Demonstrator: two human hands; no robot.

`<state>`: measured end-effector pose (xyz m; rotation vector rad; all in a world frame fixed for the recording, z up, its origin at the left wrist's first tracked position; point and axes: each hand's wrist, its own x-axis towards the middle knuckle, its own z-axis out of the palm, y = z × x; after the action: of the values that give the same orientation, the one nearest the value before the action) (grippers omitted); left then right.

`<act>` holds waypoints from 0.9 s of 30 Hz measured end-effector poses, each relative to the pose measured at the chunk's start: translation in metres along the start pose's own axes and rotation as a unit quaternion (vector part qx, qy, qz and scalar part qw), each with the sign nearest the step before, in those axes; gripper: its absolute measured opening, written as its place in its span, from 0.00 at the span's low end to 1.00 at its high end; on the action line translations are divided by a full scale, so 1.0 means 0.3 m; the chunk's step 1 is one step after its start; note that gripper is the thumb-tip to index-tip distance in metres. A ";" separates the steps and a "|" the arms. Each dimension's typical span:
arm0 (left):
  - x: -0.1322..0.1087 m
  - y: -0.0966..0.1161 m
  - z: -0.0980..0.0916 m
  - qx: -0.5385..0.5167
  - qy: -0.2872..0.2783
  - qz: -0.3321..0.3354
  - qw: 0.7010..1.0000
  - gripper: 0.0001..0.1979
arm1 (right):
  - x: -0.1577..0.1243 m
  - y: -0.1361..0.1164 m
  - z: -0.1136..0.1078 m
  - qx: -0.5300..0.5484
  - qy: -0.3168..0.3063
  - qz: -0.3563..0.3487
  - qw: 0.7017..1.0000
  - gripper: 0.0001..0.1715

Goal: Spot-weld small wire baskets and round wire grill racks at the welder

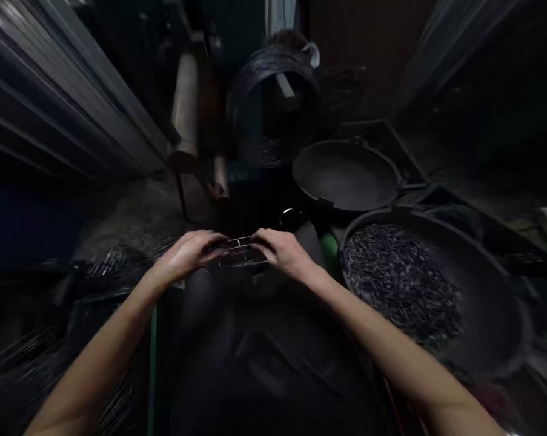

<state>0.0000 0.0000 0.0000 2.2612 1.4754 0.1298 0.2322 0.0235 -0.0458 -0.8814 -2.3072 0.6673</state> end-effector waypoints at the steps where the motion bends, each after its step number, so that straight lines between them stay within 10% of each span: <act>1: -0.004 -0.017 -0.012 0.006 0.017 0.003 1.000 0.16 | 0.033 -0.006 0.001 -0.011 -0.009 -0.005 1.000 0.07; 13: 0.061 -0.209 -0.110 -0.012 0.118 0.034 0.992 0.09 | 0.292 0.008 0.034 -0.203 0.020 -0.043 0.978 0.09; 27: 0.099 -0.248 -0.126 -0.074 0.096 0.017 0.992 0.11 | 0.318 0.029 0.047 -0.161 0.042 -0.029 0.986 0.07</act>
<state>-0.0622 0.0630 -0.0008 2.2045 1.4676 0.4646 0.1677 0.0938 -0.0297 -0.9599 -2.3911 0.2283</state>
